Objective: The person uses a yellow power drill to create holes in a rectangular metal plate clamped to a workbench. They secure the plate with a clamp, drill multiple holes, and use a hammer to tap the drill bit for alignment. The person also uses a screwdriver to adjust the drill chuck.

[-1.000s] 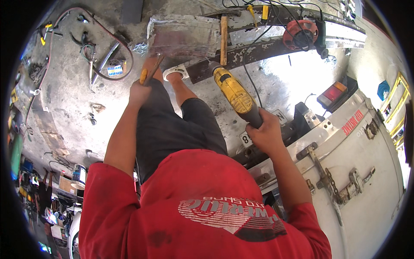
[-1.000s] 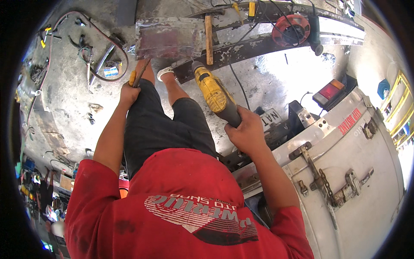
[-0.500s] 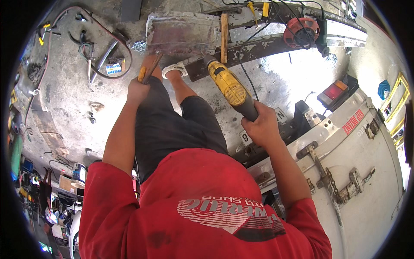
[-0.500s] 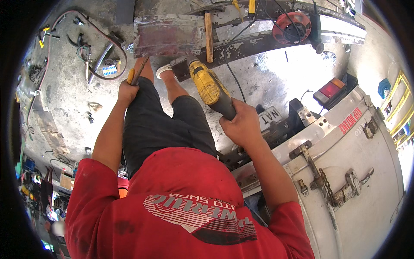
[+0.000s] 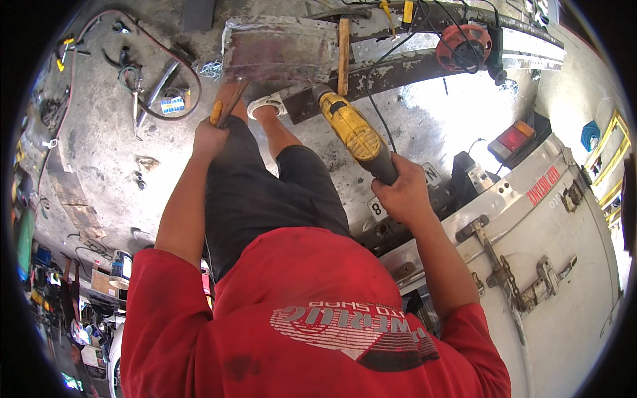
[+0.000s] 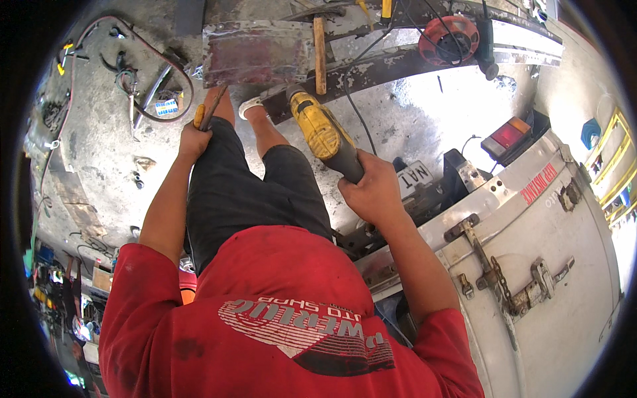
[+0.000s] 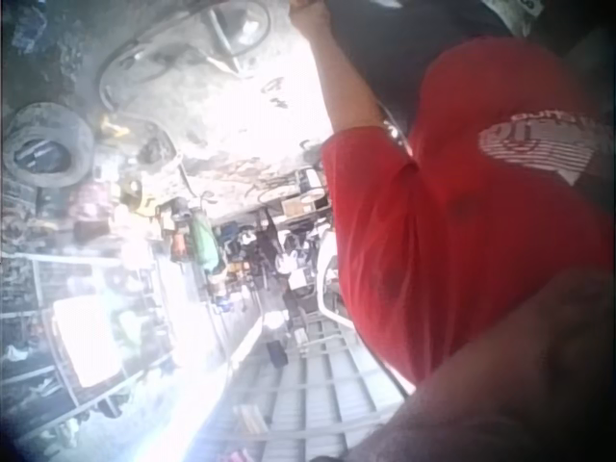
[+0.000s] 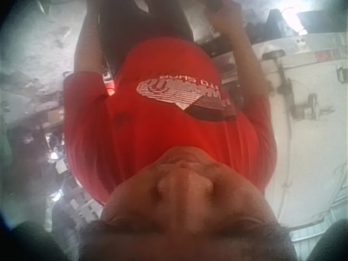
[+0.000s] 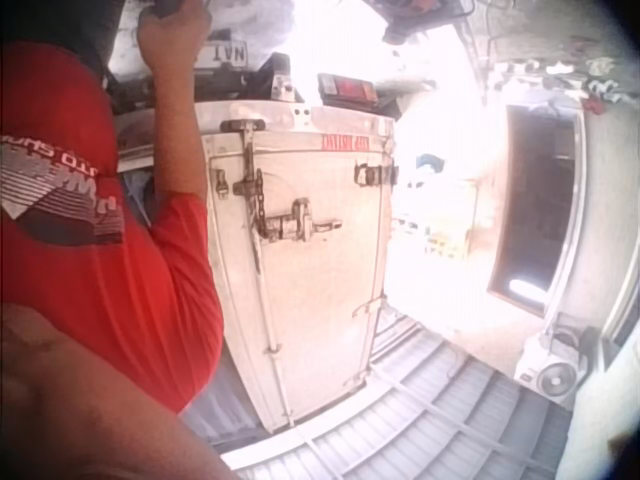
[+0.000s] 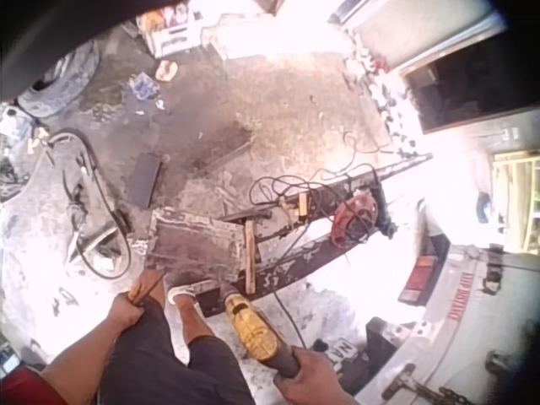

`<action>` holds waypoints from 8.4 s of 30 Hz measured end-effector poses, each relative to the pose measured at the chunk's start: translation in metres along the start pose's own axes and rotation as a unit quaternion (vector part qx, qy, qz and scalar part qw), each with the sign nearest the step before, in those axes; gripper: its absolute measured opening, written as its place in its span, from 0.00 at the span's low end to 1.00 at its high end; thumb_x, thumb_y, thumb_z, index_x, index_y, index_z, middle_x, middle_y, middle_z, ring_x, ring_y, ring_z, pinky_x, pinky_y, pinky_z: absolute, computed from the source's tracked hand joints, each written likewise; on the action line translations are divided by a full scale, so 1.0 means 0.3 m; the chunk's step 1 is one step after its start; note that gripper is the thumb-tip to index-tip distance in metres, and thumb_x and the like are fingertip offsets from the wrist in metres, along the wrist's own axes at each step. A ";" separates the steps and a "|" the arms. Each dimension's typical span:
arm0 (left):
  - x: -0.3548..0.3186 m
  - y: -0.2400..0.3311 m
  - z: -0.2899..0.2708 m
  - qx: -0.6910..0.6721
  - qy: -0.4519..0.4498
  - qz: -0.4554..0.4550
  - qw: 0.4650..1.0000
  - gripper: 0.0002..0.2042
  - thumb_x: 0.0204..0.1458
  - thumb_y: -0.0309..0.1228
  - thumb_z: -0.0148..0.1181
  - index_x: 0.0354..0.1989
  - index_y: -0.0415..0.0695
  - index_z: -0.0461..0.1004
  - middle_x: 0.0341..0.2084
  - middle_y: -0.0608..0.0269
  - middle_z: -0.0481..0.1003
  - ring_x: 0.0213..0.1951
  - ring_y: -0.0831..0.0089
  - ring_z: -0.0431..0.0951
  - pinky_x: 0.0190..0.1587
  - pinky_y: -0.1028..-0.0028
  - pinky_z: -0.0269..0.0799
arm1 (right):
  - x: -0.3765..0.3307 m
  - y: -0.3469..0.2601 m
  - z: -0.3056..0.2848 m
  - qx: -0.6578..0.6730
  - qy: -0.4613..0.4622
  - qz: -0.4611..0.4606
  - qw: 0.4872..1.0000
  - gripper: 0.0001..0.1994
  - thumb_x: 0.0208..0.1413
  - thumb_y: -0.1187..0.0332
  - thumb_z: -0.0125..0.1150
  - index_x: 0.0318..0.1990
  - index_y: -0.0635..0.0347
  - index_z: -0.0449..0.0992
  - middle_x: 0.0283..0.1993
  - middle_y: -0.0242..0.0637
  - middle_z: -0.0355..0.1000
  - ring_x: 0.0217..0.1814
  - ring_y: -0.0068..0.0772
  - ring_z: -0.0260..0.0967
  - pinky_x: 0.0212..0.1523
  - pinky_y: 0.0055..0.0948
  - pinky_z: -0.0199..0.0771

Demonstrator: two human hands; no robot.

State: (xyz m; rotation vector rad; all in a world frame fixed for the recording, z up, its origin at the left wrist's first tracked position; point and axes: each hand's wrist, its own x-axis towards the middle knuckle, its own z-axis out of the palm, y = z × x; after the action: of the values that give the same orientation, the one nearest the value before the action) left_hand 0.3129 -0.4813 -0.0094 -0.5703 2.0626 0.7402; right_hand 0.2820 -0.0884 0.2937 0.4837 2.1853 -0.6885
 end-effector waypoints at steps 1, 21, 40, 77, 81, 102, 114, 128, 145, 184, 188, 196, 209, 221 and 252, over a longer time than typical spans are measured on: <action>0.000 0.001 0.000 0.002 -0.001 0.002 1.000 0.22 0.47 0.35 0.70 0.48 0.32 0.81 0.39 0.36 0.84 0.46 0.43 0.86 0.50 0.55 0.80 | 0.001 -0.001 0.000 0.001 0.000 0.000 1.000 0.17 0.47 0.68 0.67 0.43 0.69 0.79 0.39 0.61 0.79 0.44 0.68 0.78 0.45 0.49 0.78; 0.015 0.014 0.007 0.028 -0.008 -0.019 0.999 0.23 0.51 0.35 0.67 0.54 0.37 0.80 0.45 0.36 0.83 0.53 0.40 0.82 0.55 0.51 0.78 | 0.052 -0.055 -0.065 -0.095 -0.048 0.057 0.993 0.14 0.46 0.65 0.67 0.39 0.63 0.79 0.38 0.57 0.80 0.45 0.66 0.78 0.47 0.54 0.79; 0.000 0.036 0.008 0.042 0.001 -0.030 0.999 0.23 0.50 0.35 0.64 0.54 0.38 0.80 0.44 0.34 0.83 0.52 0.38 0.82 0.54 0.49 0.78 | 0.077 -0.129 -0.100 -0.165 -0.086 0.023 0.982 0.17 0.47 0.64 0.68 0.43 0.63 0.79 0.39 0.55 0.81 0.46 0.63 0.79 0.48 0.54 0.79; 0.018 0.068 -0.009 0.019 -0.016 -0.006 1.000 0.23 0.50 0.34 0.65 0.54 0.36 0.80 0.45 0.33 0.82 0.52 0.37 0.82 0.54 0.49 0.79 | 0.067 -0.090 -0.020 -0.108 -0.050 -0.022 0.993 0.22 0.45 0.66 0.69 0.49 0.65 0.79 0.42 0.57 0.79 0.46 0.66 0.78 0.48 0.54 0.78; 0.024 0.069 -0.007 0.024 -0.013 -0.006 1.000 0.23 0.50 0.34 0.64 0.54 0.36 0.80 0.44 0.33 0.82 0.52 0.37 0.82 0.54 0.49 0.79 | 0.114 -0.127 0.008 -0.113 -0.057 0.004 0.992 0.19 0.46 0.65 0.68 0.47 0.64 0.79 0.42 0.56 0.79 0.46 0.65 0.78 0.48 0.55 0.78; 0.017 0.104 -0.028 0.045 -0.030 -0.027 0.998 0.23 0.52 0.35 0.63 0.57 0.40 0.79 0.48 0.37 0.82 0.55 0.40 0.81 0.57 0.51 0.78 | 0.048 -0.186 -0.036 -0.041 -0.048 -0.066 0.996 0.17 0.45 0.71 0.67 0.44 0.66 0.79 0.37 0.57 0.78 0.42 0.66 0.77 0.43 0.49 0.77; 0.018 0.112 -0.031 0.040 -0.026 -0.032 0.998 0.24 0.49 0.36 0.69 0.54 0.36 0.80 0.48 0.35 0.83 0.54 0.41 0.82 0.58 0.54 0.78 | 0.078 -0.154 0.000 -0.050 -0.071 -0.046 0.995 0.23 0.44 0.67 0.69 0.50 0.68 0.79 0.43 0.58 0.79 0.47 0.67 0.77 0.49 0.53 0.78; 0.018 0.111 -0.033 0.038 -0.027 -0.010 0.999 0.24 0.49 0.36 0.68 0.53 0.34 0.80 0.46 0.33 0.82 0.54 0.40 0.82 0.57 0.54 0.78 | 0.083 -0.171 -0.007 -0.053 -0.066 -0.048 0.995 0.23 0.45 0.67 0.69 0.50 0.67 0.79 0.42 0.58 0.79 0.46 0.67 0.78 0.47 0.53 0.78; 0.024 0.111 -0.036 0.039 -0.030 -0.014 0.999 0.24 0.48 0.36 0.68 0.52 0.34 0.80 0.47 0.33 0.82 0.54 0.40 0.82 0.58 0.53 0.78 | 0.096 -0.182 -0.028 -0.066 -0.089 -0.028 0.993 0.24 0.46 0.66 0.69 0.52 0.66 0.79 0.44 0.58 0.79 0.48 0.66 0.78 0.50 0.52 0.78; 0.023 0.119 -0.043 0.049 -0.031 -0.022 0.998 0.23 0.51 0.34 0.63 0.56 0.38 0.80 0.47 0.35 0.82 0.54 0.39 0.81 0.57 0.49 0.78 | 0.122 -0.280 -0.038 -0.135 -0.075 -0.003 0.988 0.15 0.46 0.64 0.67 0.40 0.62 0.80 0.38 0.54 0.81 0.44 0.62 0.80 0.46 0.54 0.79; 0.020 0.124 -0.043 0.046 -0.032 -0.022 0.998 0.24 0.51 0.34 0.63 0.57 0.39 0.80 0.47 0.35 0.82 0.54 0.39 0.81 0.57 0.49 0.77 | 0.122 -0.337 -0.043 -0.186 -0.084 -0.021 0.979 0.14 0.45 0.64 0.68 0.38 0.62 0.79 0.37 0.53 0.81 0.44 0.61 0.80 0.46 0.54 0.80; 0.032 0.110 -0.035 0.046 -0.034 -0.026 0.998 0.23 0.52 0.33 0.61 0.57 0.39 0.79 0.48 0.35 0.82 0.55 0.39 0.81 0.57 0.50 0.77 | 0.163 -0.403 -0.076 -0.263 -0.089 -0.101 0.955 0.14 0.43 0.67 0.66 0.38 0.64 0.79 0.37 0.51 0.81 0.42 0.57 0.81 0.45 0.51 0.82; 0.011 0.119 -0.043 0.028 -0.032 -0.024 0.999 0.23 0.52 0.34 0.62 0.56 0.40 0.80 0.47 0.35 0.82 0.54 0.39 0.81 0.57 0.50 0.77 | 0.143 -0.442 -0.049 -0.347 -0.086 -0.167 0.919 0.11 0.45 0.69 0.65 0.38 0.62 0.80 0.37 0.48 0.81 0.40 0.53 0.83 0.42 0.49 0.83; 0.041 0.120 -0.018 0.013 -0.017 -0.034 0.999 0.23 0.52 0.36 0.62 0.55 0.38 0.80 0.47 0.33 0.82 0.54 0.39 0.81 0.58 0.51 0.78 | 0.198 -0.396 0.036 -0.304 -0.085 -0.136 0.939 0.13 0.46 0.68 0.67 0.40 0.61 0.79 0.38 0.47 0.80 0.44 0.55 0.81 0.46 0.50 0.81; -0.425 0.424 -0.901 0.005 -0.015 0.003 1.000 0.08 0.46 0.28 0.66 0.32 0.39 0.75 0.16 0.68 0.66 0.14 0.76 0.61 0.16 0.68 0.55 | -0.676 -0.018 -0.619 0.421 0.227 -0.035 0.877 0.20 0.42 0.76 0.65 0.47 0.68 0.83 0.39 0.36 0.83 0.30 0.22 0.75 0.33 0.26 0.77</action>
State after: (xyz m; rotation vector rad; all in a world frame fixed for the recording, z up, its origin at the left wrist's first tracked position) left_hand 0.1484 -0.5581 0.2599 -0.5444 2.0403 0.7379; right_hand 0.3005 -0.0020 0.5542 1.0996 2.2281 -1.7290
